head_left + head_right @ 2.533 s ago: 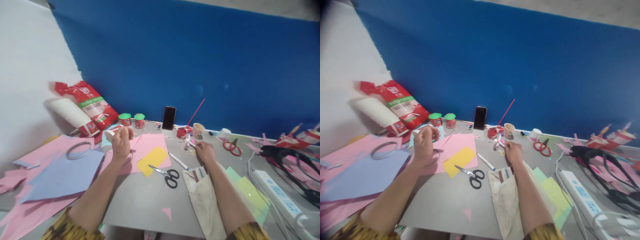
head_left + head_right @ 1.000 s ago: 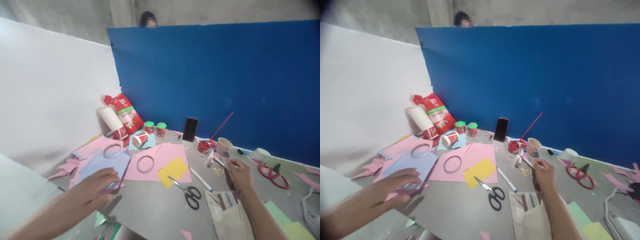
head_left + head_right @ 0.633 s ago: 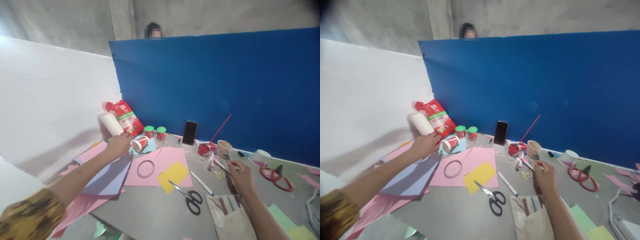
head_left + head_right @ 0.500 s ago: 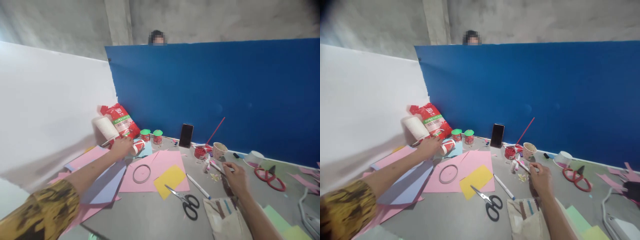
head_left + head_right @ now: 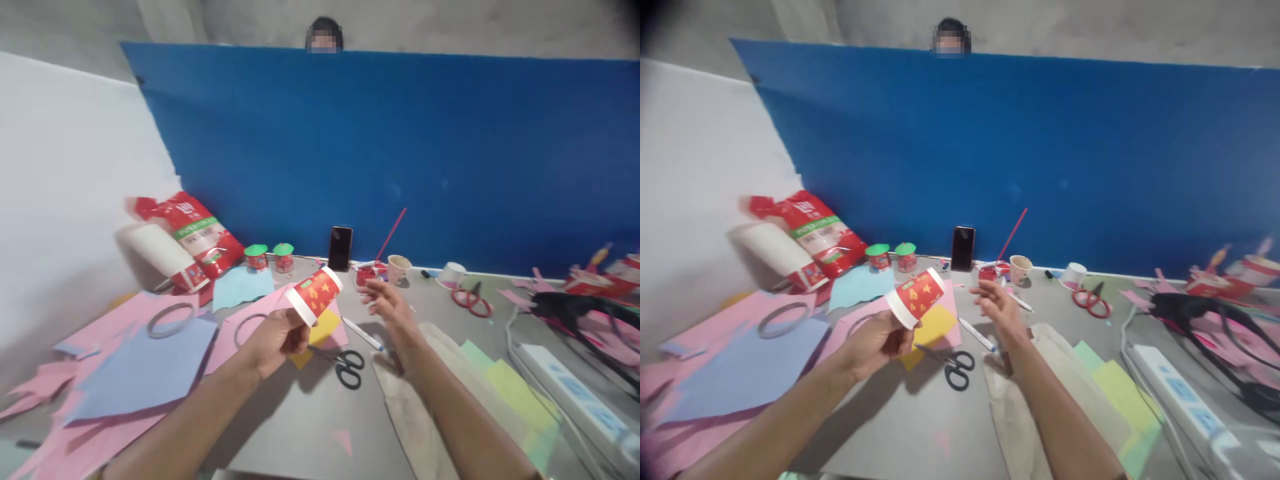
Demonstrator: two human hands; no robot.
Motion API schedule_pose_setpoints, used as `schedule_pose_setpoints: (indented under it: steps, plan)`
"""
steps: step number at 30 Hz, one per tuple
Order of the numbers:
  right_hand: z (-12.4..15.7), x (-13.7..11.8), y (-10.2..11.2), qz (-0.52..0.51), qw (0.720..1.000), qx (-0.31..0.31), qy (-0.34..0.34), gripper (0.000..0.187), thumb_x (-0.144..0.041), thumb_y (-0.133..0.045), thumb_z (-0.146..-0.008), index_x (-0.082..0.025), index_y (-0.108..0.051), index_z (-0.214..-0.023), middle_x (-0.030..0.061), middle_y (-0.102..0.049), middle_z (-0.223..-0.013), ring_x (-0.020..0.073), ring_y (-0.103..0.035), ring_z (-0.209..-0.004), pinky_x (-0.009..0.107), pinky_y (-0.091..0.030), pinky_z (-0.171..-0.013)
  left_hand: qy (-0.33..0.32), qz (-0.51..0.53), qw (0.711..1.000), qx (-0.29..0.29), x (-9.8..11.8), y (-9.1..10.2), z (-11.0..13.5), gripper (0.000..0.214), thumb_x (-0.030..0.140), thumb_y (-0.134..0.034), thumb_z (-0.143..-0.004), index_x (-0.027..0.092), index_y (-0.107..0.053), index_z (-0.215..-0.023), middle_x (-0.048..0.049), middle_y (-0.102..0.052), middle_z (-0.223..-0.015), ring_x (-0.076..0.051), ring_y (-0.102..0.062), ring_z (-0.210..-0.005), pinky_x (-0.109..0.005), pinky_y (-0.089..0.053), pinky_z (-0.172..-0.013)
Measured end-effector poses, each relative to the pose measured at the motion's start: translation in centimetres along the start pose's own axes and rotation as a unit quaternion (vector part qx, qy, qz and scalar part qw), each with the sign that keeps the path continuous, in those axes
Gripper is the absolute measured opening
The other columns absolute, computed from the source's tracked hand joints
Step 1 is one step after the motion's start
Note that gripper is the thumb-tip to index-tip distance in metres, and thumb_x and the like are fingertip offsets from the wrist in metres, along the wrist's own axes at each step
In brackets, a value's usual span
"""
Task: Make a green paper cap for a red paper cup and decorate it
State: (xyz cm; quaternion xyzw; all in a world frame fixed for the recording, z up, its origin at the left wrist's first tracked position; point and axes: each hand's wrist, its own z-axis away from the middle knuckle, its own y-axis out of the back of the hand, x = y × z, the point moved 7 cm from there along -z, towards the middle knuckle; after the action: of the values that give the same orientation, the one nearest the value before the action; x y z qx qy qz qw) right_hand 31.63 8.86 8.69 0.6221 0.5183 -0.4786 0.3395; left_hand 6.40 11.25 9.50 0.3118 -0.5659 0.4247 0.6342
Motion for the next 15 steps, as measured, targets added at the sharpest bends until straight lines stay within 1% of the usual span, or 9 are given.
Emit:
schedule_pose_setpoints:
  steps: [2, 3, 6, 8, 9, 10, 11, 13, 15]
  plan:
    - [0.8, 0.3, -2.9, -0.09, 0.992, -0.09, -0.024, 0.079, -0.063, -0.082, -0.068, -0.025, -0.061, -0.134, 0.0131, -0.07, -0.127, 0.0268, -0.069, -0.1, 0.031, -0.056, -0.071, 0.016, -0.001, 0.999, -0.04, -1.7, -2.9, -1.5, 0.038, 0.051, -0.076, -0.068, 0.017, -0.059, -0.062, 0.0007, -0.056, -0.049, -0.009, -0.046, -0.042, -0.025, -0.036, -0.048]
    - [1.1, 0.3, -3.8, -0.117, 0.986, -0.119, -0.028, 0.084, -0.064, -0.083, -0.067, -0.026, -0.059, -0.138, 0.0119, -0.069, -0.129, 0.0267, -0.069, -0.102, 0.032, -0.057, -0.074, 0.023, -0.009, 0.998, -0.059, -2.1, -3.9, -2.2, 0.036, 0.048, -0.077, -0.069, 0.017, -0.061, -0.061, 0.0003, -0.056, -0.048, -0.009, -0.046, -0.041, -0.024, -0.036, -0.047]
    - [1.2, 0.2, -3.8, -0.153, 0.982, -0.104, -0.024, 0.075, -0.064, -0.083, -0.071, -0.027, -0.063, -0.132, 0.0079, -0.073, -0.113, 0.0237, -0.07, -0.092, 0.033, -0.056, -0.08, 0.042, -0.049, 0.991, -0.121, -1.8, -5.2, -3.2, 0.027, 0.038, -0.077, -0.072, 0.014, -0.068, -0.065, -0.0045, -0.065, -0.053, -0.012, -0.055, -0.045, -0.025, -0.039, -0.049]
    - [0.9, 0.1, -3.0, -0.151, 0.985, -0.083, -0.025, 0.067, -0.065, -0.082, -0.073, -0.026, -0.067, -0.125, 0.0055, -0.074, -0.102, 0.0217, -0.07, -0.084, 0.032, -0.056, -0.076, 0.048, -0.07, 0.981, -0.177, -0.8, -5.4, -3.3, 0.015, 0.027, -0.077, -0.071, 0.013, -0.074, -0.078, -0.0095, -0.075, -0.071, -0.019, -0.068, -0.063, -0.027, -0.048, -0.058]
    - [0.8, 0.0, -2.6, -0.139, 0.987, -0.075, -0.023, 0.064, -0.066, -0.08, -0.074, -0.025, -0.069, -0.122, 0.0048, -0.073, -0.099, 0.0211, -0.069, -0.082, 0.032, -0.055, -0.074, 0.044, -0.067, 0.973, -0.216, -0.2, -5.4, -3.2, 0.024, 0.019, -0.076, -0.069, 0.017, -0.076, -0.093, -0.0098, -0.079, -0.088, -0.023, -0.072, -0.08, -0.03, -0.053, -0.067]
    - [0.6, 0.0, -2.2, -0.116, 0.991, -0.071, -0.02, 0.062, -0.067, -0.079, -0.074, -0.025, -0.07, -0.119, 0.0044, -0.073, -0.098, 0.0208, -0.068, -0.081, 0.031, -0.055, -0.073, 0.042, -0.052, 0.965, -0.253, 0.3, -5.5, -3.0, 0.041, 0.013, -0.076, -0.067, 0.02, -0.075, -0.108, -0.0102, -0.079, -0.104, -0.026, -0.072, -0.096, -0.033, -0.055, -0.075]
    - [0.6, -0.1, -2.0, -0.081, 0.994, -0.072, -0.016, 0.061, -0.067, -0.078, -0.075, -0.024, -0.071, -0.117, 0.0044, -0.072, -0.098, 0.0209, -0.068, -0.081, 0.031, -0.054, -0.072, 0.042, -0.023, 0.965, -0.257, 0.7, -5.2, -3.1, 0.049, 0.014, -0.076, -0.068, 0.021, -0.073, -0.117, -0.0107, -0.077, -0.11, -0.027, -0.071, -0.102, -0.035, -0.056, -0.08]
    - [0.6, -0.5, -2.1, 0.017, 0.996, -0.083, -0.006, 0.057, -0.065, -0.076, -0.077, -0.022, -0.072, -0.115, 0.0047, -0.072, -0.1, 0.0214, -0.067, -0.083, 0.031, -0.053, -0.073, 0.038, 0.023, 0.977, -0.209, 0.9, -4.4, -3.5, 0.054, 0.026, -0.075, -0.076, 0.021, -0.066, -0.129, -0.0124, -0.076, -0.111, -0.028, -0.072, -0.098, -0.038, -0.057, -0.079]
    - [0.6, -1.2, -2.9, 0.117, 0.988, -0.098, 0.005, 0.052, -0.059, -0.074, -0.081, -0.022, -0.071, -0.116, 0.0052, -0.073, -0.103, 0.0224, -0.068, -0.089, 0.032, -0.053, -0.075, 0.005, -0.006, 0.989, -0.149, 0.7, -3.9, -3.8, 0.059, 0.035, -0.077, -0.079, 0.02, -0.063, -0.134, -0.013, -0.075, -0.111, -0.029, -0.072, -0.096, -0.037, -0.056, -0.076]
